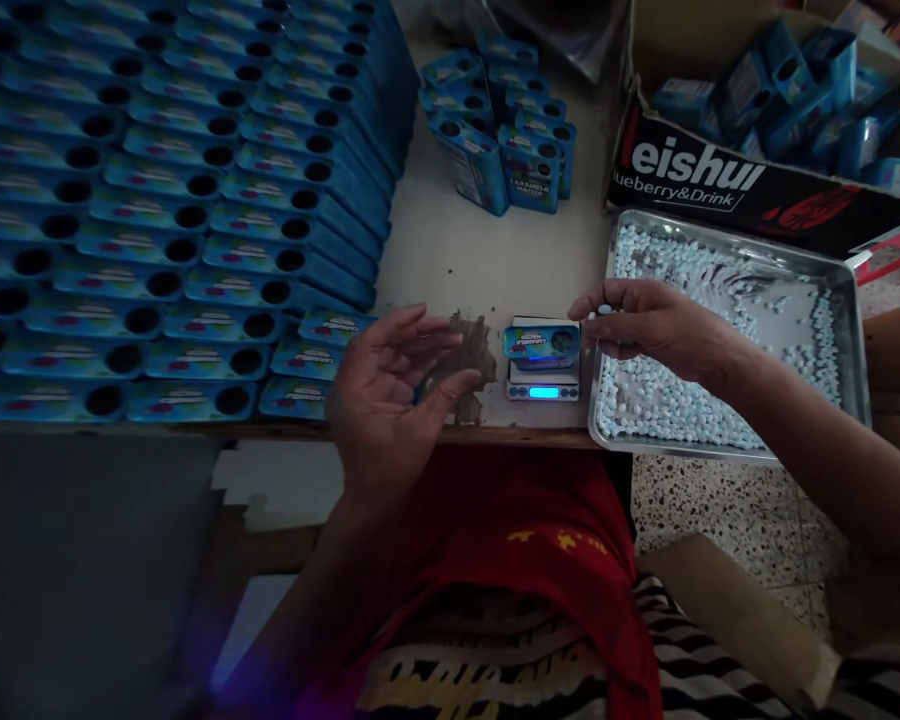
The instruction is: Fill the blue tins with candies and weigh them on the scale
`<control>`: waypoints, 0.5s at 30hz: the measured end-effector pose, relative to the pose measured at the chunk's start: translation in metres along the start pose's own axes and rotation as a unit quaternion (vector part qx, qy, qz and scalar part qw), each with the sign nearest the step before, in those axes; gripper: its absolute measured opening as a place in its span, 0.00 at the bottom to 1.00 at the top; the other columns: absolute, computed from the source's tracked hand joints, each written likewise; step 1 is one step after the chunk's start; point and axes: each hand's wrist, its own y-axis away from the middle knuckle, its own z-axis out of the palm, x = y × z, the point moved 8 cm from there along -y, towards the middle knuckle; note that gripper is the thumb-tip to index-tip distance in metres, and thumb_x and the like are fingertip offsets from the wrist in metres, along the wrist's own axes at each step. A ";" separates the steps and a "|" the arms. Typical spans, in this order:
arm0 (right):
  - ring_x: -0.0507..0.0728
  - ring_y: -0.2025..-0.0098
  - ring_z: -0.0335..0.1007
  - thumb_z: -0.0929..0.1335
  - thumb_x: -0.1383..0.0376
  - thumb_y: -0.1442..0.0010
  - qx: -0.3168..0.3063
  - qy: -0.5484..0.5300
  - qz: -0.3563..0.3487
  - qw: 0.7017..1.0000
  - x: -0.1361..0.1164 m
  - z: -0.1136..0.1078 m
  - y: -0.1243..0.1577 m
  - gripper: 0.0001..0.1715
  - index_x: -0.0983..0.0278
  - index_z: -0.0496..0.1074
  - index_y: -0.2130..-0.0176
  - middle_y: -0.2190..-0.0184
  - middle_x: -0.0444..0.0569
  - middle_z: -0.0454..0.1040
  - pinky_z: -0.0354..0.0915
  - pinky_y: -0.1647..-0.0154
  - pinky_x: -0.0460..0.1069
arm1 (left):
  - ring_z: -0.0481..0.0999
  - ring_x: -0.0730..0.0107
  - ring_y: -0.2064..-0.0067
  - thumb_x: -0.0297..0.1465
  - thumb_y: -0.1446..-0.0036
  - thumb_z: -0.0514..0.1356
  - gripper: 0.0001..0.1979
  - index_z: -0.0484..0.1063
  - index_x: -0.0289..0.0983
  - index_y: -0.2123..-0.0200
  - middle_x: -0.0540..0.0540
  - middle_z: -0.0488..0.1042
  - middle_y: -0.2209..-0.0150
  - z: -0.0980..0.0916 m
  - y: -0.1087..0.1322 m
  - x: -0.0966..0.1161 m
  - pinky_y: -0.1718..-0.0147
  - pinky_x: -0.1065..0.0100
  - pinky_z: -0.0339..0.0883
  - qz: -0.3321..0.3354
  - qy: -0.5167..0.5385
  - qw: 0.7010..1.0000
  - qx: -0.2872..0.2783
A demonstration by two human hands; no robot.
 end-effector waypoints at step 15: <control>0.50 0.73 0.66 0.79 0.59 0.39 0.015 0.013 0.020 1.000 0.012 -0.016 0.012 0.13 0.62 0.81 0.58 0.70 0.47 0.78 0.59 0.74 0.48 | 0.76 0.54 0.34 0.42 0.40 0.73 0.36 0.63 0.47 0.34 0.40 0.73 0.38 0.030 0.000 -0.032 0.34 0.48 0.73 -0.038 0.032 0.998 -0.031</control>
